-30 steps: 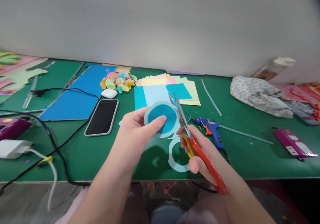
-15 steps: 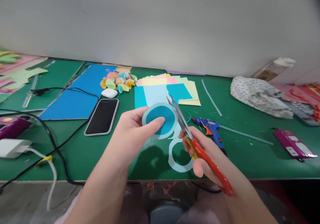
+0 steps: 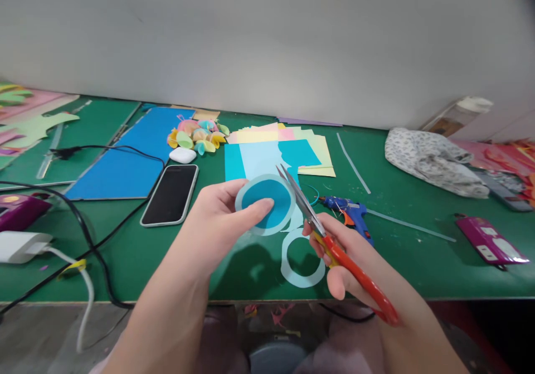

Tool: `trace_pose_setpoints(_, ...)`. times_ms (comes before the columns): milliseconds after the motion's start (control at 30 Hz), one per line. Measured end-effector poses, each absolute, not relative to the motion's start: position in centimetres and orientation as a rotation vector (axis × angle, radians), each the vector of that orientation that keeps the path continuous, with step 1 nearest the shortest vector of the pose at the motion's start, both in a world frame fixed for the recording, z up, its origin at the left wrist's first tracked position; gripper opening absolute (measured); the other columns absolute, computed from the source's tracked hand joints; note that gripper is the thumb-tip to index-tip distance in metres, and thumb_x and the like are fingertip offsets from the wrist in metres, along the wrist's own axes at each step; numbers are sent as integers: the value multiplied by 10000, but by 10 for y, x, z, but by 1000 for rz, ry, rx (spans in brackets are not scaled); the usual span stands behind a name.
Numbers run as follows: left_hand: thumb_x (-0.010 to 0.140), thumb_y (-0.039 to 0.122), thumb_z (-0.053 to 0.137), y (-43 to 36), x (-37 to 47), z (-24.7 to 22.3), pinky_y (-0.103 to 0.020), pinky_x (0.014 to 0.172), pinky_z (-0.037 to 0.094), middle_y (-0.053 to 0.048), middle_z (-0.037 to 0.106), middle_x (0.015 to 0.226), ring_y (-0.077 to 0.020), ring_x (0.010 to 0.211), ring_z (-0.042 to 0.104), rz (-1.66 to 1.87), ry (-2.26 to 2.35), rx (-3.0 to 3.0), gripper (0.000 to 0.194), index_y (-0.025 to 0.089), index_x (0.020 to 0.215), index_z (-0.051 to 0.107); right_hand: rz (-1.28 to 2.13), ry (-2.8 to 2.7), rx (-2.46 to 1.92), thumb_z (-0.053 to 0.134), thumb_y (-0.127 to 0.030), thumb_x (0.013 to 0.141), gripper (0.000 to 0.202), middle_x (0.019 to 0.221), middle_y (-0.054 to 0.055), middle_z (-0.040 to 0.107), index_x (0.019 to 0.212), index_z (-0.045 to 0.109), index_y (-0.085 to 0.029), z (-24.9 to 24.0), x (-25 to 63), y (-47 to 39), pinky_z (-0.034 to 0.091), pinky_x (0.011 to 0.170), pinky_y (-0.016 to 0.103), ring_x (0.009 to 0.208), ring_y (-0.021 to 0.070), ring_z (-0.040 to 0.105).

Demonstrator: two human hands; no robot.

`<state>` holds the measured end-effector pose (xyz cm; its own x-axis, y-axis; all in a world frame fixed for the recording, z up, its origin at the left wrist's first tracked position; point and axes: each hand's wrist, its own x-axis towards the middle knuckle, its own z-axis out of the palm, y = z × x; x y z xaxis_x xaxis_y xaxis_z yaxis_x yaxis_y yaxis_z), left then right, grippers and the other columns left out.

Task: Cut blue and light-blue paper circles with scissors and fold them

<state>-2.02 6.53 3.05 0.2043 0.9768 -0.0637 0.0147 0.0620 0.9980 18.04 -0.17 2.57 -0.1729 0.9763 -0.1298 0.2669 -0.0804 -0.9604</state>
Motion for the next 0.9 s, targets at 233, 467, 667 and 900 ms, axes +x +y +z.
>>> trace_pose_setpoints(233,625,308,806,67,-22,32,-194,503,478,8,652,607,-112,541,553,982,1066,1245,168,185,706,724,1428,-1420,-1402,748,-758,410,743,638,-37,415,936,611,-252,16,192,-1,366,458,222,603,170,511)
trace_pose_setpoints(467,590,314,814,66,-19,35,-220,491,491,-7,650,583,-133,529,559,966,1077,1234,188,177,681,724,1337,-1480,-1387,769,-736,445,678,687,-12,462,902,623,-257,8,197,-1,424,518,259,675,218,562)
trace_pose_setpoints(667,603,281,808,67,-23,31,-205,508,490,1,659,604,-124,544,563,938,1055,1250,154,180,677,718,1379,-1477,-1393,796,-690,479,653,678,-23,477,933,611,-258,9,200,0,440,516,258,634,192,554)
trace_pose_setpoints(900,667,357,769,66,-17,28,-217,539,491,-10,665,640,-127,573,563,890,1064,1294,193,174,676,708,1321,-1353,-1371,749,-586,670,553,862,36,566,1115,628,-280,21,184,-2,490,508,272,605,170,606)
